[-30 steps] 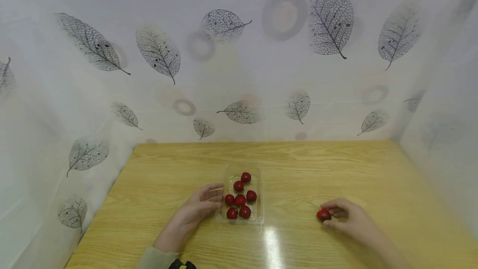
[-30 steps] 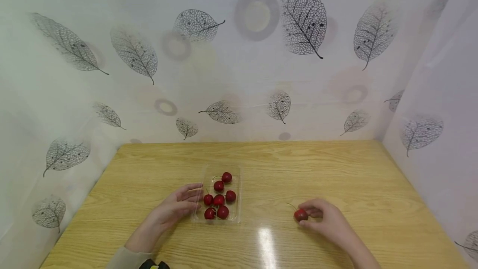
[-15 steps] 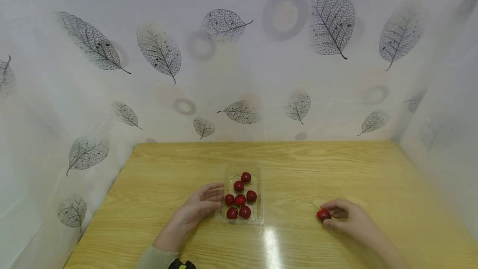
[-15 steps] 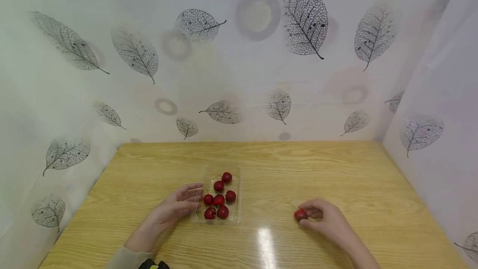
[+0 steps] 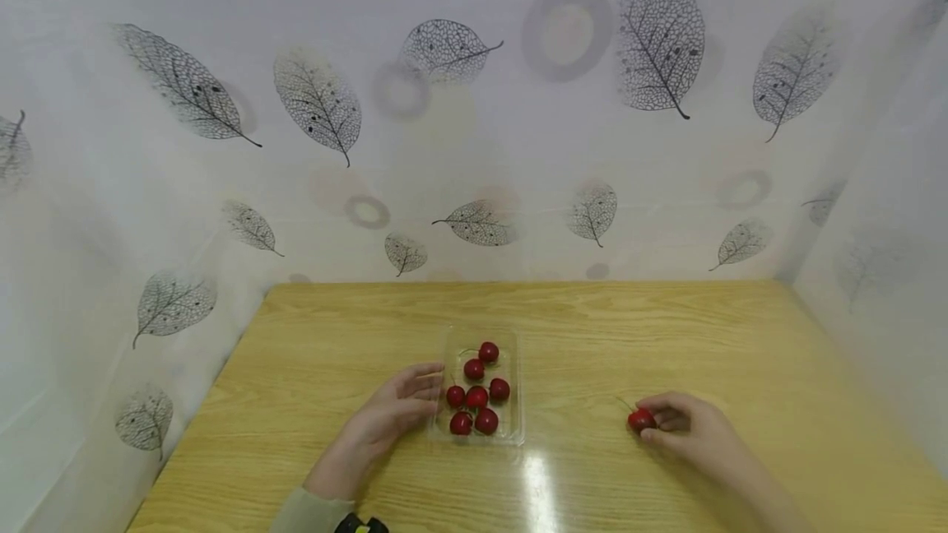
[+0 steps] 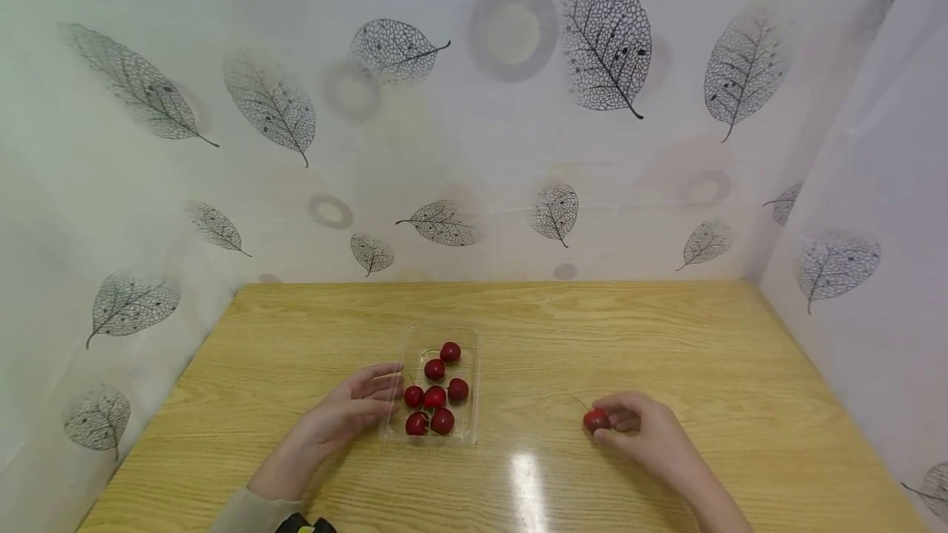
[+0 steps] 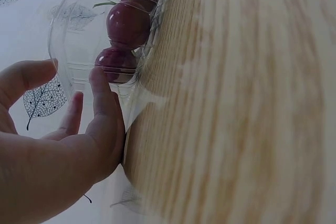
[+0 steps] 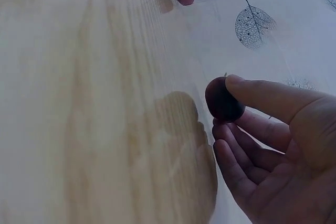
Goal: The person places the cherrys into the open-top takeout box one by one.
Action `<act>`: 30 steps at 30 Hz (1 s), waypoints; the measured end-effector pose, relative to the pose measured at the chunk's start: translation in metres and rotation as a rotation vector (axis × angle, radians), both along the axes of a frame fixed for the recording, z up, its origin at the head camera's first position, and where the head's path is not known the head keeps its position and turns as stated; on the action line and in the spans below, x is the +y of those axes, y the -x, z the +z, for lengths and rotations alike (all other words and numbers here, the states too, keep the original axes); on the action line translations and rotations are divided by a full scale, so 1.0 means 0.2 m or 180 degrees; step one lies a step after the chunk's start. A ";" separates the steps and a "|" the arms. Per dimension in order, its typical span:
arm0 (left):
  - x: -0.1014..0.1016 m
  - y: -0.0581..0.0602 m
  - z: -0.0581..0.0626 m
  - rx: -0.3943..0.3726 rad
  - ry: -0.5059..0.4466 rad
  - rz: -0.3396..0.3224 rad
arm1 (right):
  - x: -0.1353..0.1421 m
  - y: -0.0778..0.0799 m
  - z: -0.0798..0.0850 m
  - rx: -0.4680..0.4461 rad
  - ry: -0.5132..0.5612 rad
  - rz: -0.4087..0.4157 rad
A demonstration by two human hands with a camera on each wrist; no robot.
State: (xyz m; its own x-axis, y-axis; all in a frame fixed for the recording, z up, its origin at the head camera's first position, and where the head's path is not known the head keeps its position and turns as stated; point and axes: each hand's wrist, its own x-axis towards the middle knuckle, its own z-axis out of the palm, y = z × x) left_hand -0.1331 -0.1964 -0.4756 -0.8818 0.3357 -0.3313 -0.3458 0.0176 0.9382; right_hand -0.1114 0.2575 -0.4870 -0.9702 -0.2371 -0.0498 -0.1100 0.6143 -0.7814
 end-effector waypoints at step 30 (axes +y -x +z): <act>0.00 0.00 0.00 -0.0008 0.0027 0.0004 | -0.16 0.15 0.08 0.0261 0.0117 -0.0001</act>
